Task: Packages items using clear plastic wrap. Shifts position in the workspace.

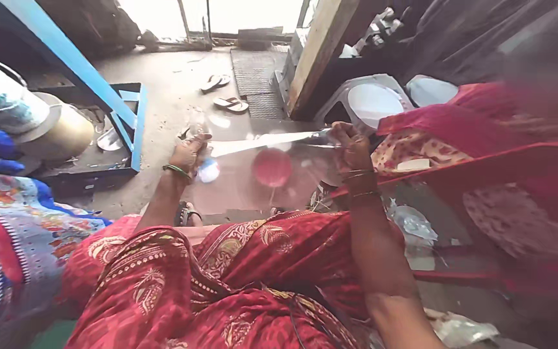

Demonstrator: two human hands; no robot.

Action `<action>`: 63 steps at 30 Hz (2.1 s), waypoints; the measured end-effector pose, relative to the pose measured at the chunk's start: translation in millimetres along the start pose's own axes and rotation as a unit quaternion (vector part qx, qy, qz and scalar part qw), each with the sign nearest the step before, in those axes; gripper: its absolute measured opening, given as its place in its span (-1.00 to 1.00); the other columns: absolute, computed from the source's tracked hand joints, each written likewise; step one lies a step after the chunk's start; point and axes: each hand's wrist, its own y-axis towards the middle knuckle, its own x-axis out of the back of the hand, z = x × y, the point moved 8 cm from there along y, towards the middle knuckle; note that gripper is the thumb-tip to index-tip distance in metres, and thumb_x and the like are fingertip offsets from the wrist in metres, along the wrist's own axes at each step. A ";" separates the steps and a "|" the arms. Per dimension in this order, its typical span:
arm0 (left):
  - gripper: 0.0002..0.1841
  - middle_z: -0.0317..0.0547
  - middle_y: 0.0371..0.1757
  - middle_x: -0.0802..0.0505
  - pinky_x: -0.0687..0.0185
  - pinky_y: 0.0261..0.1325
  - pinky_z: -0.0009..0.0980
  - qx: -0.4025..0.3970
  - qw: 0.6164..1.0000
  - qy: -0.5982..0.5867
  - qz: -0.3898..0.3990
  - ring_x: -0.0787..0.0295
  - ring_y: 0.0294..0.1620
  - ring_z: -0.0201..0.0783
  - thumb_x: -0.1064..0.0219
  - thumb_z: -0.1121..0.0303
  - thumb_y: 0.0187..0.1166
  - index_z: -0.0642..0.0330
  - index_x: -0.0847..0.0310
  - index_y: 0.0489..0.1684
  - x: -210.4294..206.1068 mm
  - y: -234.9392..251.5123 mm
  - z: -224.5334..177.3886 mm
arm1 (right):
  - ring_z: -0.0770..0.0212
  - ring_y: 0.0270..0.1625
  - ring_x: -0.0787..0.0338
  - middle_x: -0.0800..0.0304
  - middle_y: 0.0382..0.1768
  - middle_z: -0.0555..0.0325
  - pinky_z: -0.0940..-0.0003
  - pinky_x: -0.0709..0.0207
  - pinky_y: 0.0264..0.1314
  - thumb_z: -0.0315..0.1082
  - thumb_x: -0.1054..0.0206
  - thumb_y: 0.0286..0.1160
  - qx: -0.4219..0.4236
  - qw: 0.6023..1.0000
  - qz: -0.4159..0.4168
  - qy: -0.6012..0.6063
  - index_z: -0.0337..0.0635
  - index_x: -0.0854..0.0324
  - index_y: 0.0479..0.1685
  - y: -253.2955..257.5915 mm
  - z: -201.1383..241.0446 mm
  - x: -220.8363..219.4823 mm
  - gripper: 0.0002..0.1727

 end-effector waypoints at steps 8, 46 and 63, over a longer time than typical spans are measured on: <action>-0.79 -0.24 -0.37 -0.80 -0.72 -0.23 -0.51 -0.037 0.999 -0.026 -0.018 -0.73 -0.40 -0.46 -0.29 0.30 0.73 0.29 -0.63 0.02 2.0 4.3 -4.0 | 0.54 -0.16 -0.76 -0.78 -0.12 0.46 0.51 -0.72 -0.07 -0.26 -0.37 0.64 0.012 0.997 0.040 -0.069 0.07 -0.65 0.16 1.7 -6.5 2.4 -0.79; -0.66 -0.06 -0.17 -0.68 -0.76 -0.01 -0.25 -0.189 0.910 -0.210 -0.303 -0.74 -0.18 -0.26 0.13 0.20 0.94 0.32 -0.35 0.28 73.8 6.4 -20.1 | 0.15 0.23 -0.77 -0.72 0.22 -0.21 0.29 -0.64 0.37 -0.34 -0.10 0.78 -0.011 0.974 -0.208 -0.091 -0.54 -0.42 0.38 49.9 -105.8 15.2 -0.59; -0.71 0.02 -0.06 -0.88 -0.84 0.00 -0.35 -0.094 0.967 -0.207 -0.111 -0.91 -0.17 -0.23 0.04 0.31 0.91 0.38 -0.42 0.25 18.9 5.6 -15.7 | -0.47 0.35 -0.65 -0.69 0.21 -0.50 -0.40 -0.37 0.41 -0.40 -0.09 0.78 -0.034 0.470 0.727 -0.499 -0.56 -0.60 0.24 -157.4 -265.5 -179.9 -0.64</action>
